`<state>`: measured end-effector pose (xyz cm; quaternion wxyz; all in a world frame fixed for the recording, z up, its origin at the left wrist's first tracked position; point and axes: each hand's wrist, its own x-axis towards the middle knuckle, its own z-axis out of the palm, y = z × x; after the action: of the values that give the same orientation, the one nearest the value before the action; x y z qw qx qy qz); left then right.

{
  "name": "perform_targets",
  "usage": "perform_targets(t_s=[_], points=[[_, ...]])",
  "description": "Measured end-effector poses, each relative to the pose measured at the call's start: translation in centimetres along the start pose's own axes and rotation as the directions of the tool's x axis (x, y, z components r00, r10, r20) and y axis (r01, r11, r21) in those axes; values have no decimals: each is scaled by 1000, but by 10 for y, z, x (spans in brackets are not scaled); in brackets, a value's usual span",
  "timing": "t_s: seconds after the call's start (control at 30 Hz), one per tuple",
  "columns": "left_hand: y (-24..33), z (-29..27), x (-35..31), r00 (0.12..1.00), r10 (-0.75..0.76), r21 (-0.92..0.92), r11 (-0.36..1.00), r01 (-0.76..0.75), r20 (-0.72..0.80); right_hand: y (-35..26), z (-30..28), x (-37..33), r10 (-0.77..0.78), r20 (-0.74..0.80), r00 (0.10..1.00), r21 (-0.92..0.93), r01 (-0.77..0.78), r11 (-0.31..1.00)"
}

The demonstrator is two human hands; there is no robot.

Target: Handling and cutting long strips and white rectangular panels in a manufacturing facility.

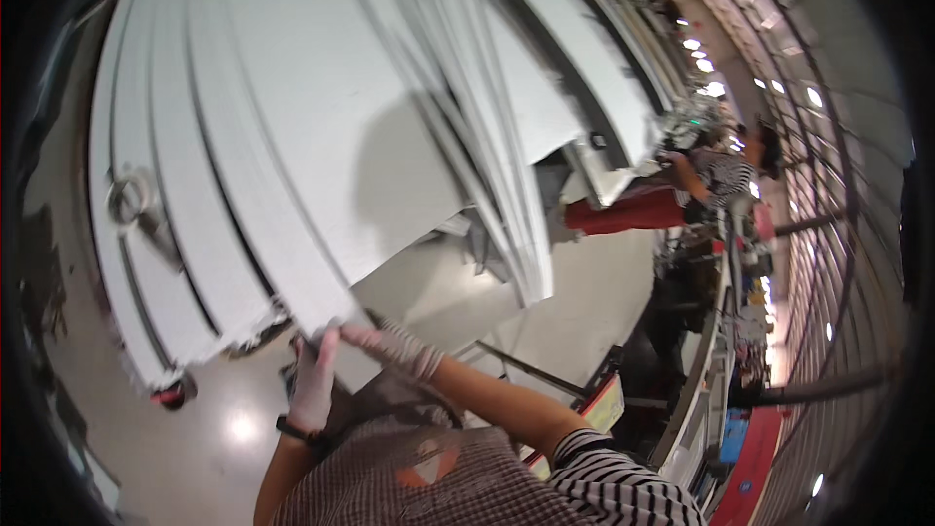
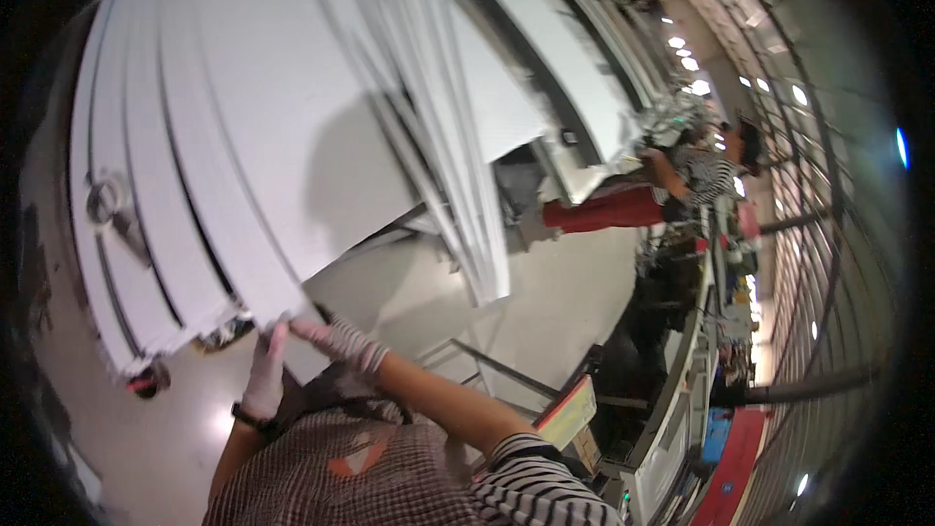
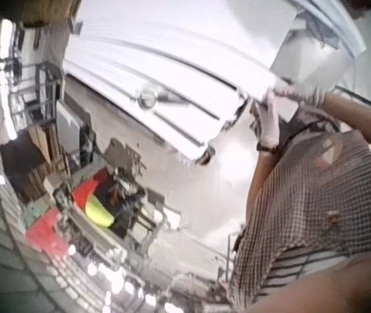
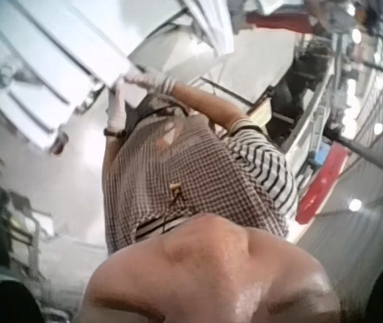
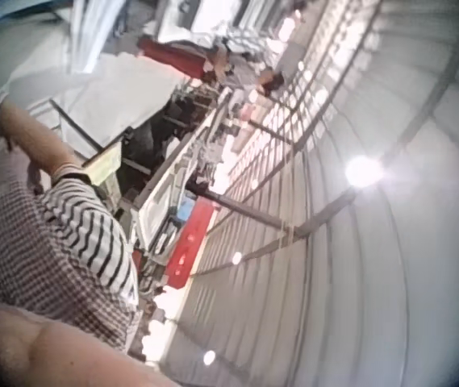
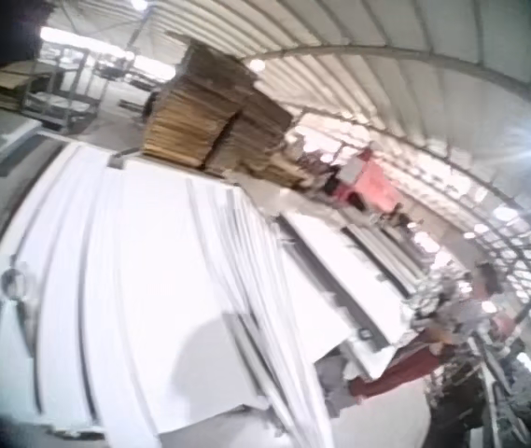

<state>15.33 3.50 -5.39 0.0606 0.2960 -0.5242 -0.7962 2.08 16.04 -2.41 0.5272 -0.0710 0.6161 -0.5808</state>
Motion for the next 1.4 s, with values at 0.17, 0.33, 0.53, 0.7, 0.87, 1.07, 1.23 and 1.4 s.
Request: perform_targets(t_s=[0.17,0.33,0.53,0.7,0.87,1.07,1.23,1.4], points=[[11,-12,-30,981,-54,-189,978,90,189,3,-6,-3,37,132,991,180,-61,982],[-12,-5,-42,972,-117,-132,980,146,205,3,-5,-14,118,68,991,76,-123,989],[-8,-4,-30,987,-135,48,990,131,83,-9,12,-7,121,-117,986,131,-106,986],[12,-4,-21,991,-96,-236,965,115,89,15,4,23,98,-73,993,146,-87,986],[4,-19,-15,945,-278,4,959,282,172,67,-39,6,130,-112,985,354,-83,932],[-44,-43,-19,719,-670,83,740,668,184,128,-125,-51,462,-252,850,866,-15,499],[-66,-31,-8,646,-739,197,674,712,191,102,-185,-93,451,-472,757,881,391,266],[-54,1,1,664,-717,311,694,650,214,60,-226,-121,217,-605,766,793,557,245]])
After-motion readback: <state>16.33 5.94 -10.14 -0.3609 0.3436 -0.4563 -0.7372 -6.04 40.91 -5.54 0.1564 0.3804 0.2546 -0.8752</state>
